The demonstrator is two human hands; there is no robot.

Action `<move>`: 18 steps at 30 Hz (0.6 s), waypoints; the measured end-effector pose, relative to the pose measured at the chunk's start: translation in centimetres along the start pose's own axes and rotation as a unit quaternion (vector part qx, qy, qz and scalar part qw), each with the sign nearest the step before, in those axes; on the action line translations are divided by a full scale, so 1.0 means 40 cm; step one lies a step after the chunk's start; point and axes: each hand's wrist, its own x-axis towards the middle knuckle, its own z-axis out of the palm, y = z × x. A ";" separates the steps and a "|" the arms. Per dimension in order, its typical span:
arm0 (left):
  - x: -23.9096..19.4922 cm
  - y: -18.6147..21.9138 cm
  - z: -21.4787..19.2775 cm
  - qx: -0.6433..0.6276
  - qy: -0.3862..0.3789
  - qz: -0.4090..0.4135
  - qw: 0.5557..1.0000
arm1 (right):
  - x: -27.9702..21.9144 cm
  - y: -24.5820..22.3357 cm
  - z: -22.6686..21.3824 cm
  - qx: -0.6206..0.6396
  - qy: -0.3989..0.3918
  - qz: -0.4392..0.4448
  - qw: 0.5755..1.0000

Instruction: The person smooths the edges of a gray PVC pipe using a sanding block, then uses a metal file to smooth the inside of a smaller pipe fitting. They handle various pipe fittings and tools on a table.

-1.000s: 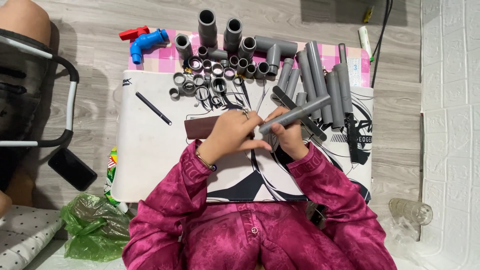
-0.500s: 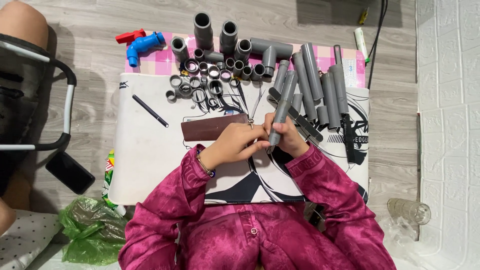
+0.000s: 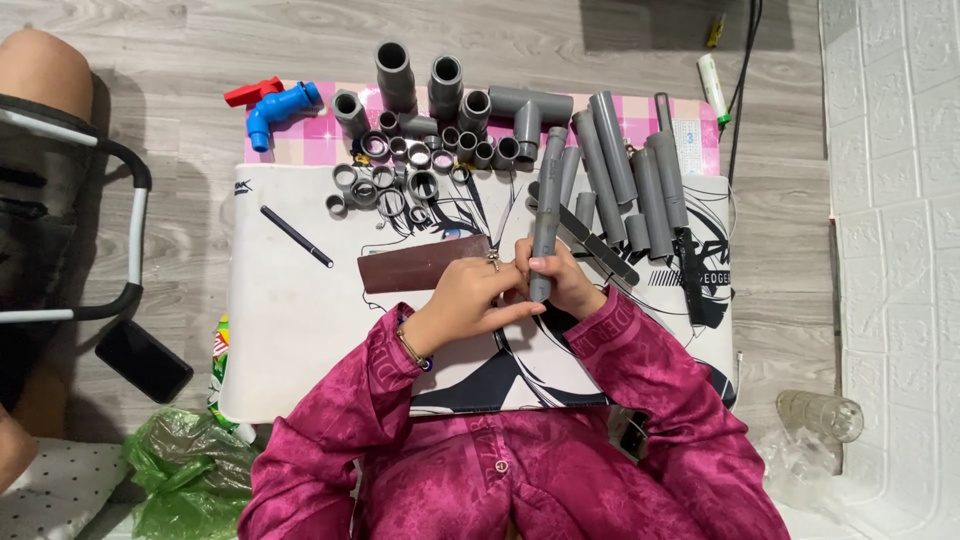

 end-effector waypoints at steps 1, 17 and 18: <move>0.004 0.004 -0.005 -0.002 0.000 -0.001 1.000 | -0.002 0.006 -0.005 0.000 0.001 0.002 1.000; 0.008 0.005 -0.008 0.027 0.061 0.035 0.997 | 0.000 0.003 0.012 0.000 -0.025 -0.001 1.000; 0.008 0.004 -0.007 0.029 0.054 0.038 0.997 | 0.000 0.001 0.013 0.006 -0.022 -0.002 1.000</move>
